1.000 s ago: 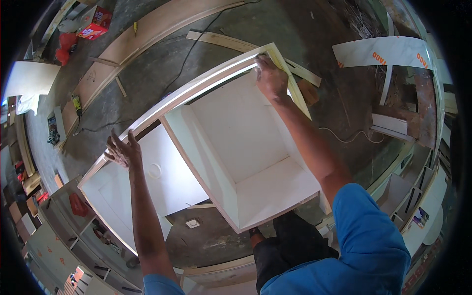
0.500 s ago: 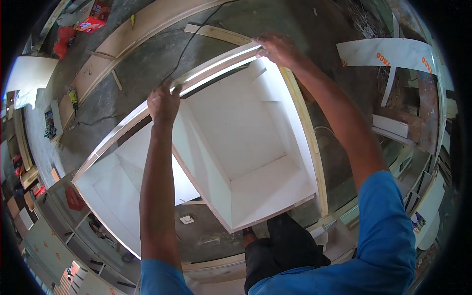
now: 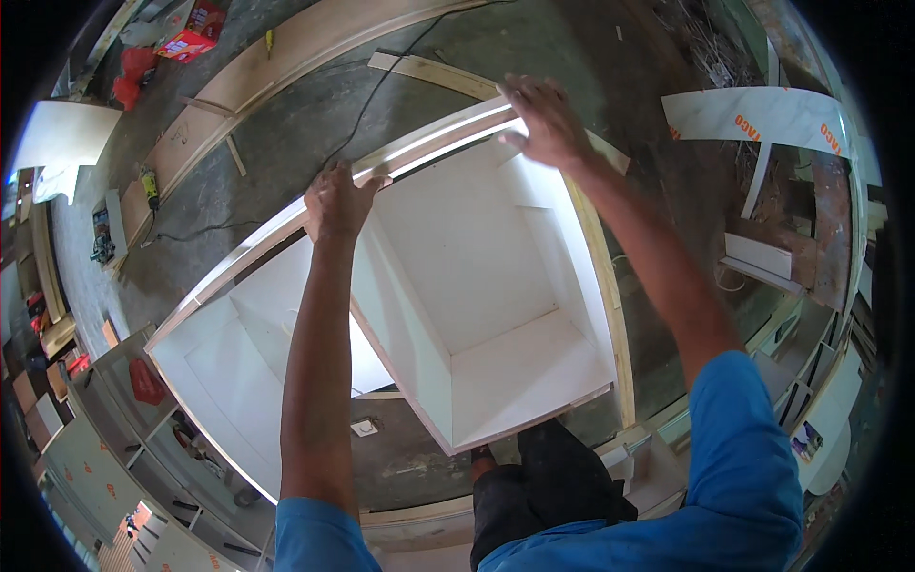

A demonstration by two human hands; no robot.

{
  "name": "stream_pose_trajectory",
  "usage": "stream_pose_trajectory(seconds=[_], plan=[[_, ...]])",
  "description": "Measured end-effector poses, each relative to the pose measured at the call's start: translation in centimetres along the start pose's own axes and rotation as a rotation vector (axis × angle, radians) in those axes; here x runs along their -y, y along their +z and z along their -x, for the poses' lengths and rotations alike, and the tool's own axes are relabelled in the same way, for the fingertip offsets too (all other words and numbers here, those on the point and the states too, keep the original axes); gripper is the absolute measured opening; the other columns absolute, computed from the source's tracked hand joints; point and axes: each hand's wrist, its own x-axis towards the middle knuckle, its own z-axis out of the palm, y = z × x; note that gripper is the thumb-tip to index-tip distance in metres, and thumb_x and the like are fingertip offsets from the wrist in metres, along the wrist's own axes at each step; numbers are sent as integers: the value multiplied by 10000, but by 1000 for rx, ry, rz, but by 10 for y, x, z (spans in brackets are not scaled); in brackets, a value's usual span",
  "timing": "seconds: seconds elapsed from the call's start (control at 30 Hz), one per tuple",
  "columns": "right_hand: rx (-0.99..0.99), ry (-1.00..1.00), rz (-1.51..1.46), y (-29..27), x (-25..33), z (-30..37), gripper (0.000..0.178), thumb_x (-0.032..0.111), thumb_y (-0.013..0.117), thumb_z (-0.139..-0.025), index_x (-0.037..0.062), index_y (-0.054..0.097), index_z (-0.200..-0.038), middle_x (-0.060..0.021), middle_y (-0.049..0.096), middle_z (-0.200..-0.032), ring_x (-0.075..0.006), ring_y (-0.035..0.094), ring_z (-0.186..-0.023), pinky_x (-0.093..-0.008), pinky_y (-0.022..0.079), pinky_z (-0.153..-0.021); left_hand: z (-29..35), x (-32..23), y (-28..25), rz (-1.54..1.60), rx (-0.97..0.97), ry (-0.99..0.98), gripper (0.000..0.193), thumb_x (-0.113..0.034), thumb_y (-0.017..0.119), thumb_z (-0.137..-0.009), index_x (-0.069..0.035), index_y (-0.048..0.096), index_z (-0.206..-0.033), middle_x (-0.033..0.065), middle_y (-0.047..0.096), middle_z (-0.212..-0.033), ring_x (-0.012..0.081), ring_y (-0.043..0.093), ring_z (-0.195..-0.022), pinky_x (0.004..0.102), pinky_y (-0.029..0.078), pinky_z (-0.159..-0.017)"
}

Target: The person aligns a wooden strip onto a cabinet frame and hammers it into place, then uses a small wooden block to apply pressure or glue to the joints.

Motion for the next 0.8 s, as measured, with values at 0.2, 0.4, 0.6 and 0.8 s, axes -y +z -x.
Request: stream_pose_trajectory(seconds=[0.2, 0.4, 0.6, 0.8], plan=[[-26, 44, -231, 23, 54, 20, 459, -37, 638, -794, -10, 576, -1248, -153, 579, -1245, -357, 544, -1129, -473, 426, -1020, -3, -2, 13, 37, -112, 89, 542, -490, 759, -809, -50, 661, -1110, 150, 675, -1140, 339, 616, -1120, 447, 485, -968], [-71, 118, -79, 43, 72, 14, 609, -103, 606, -694, -4, 562, -1292, -154, 577, -1230, -381, 542, -1119, -496, 435, -991, -2, 13, 21, 64, -60, 29, 698, -633, 689, -804, -73, 652, -1218, 158, 669, -1189, 331, 612, -1159, 441, 471, -985], [29, 222, 65, 65, 96, 9, 606, -77, 620, -720, -74, 516, -1317, -213, 544, -1272, -394, 514, -1177, -504, 402, -1049, -3, 9, 16, 129, -55, 74, 573, -526, 780, -761, -58, 685, -1077, 160, 672, -1136, 328, 598, -1159, 445, 466, -973], [50, 88, -111, 70, 141, 3, 716, -65, 636, -707, -61, 448, -1399, -215, 491, -1359, -404, 462, -1251, -511, 349, -1101, 46, 46, 35, 340, -668, -14, 518, -404, 819, -768, -38, 656, -1095, 157, 648, -1167, 351, 593, -1135, 434, 491, -933]])
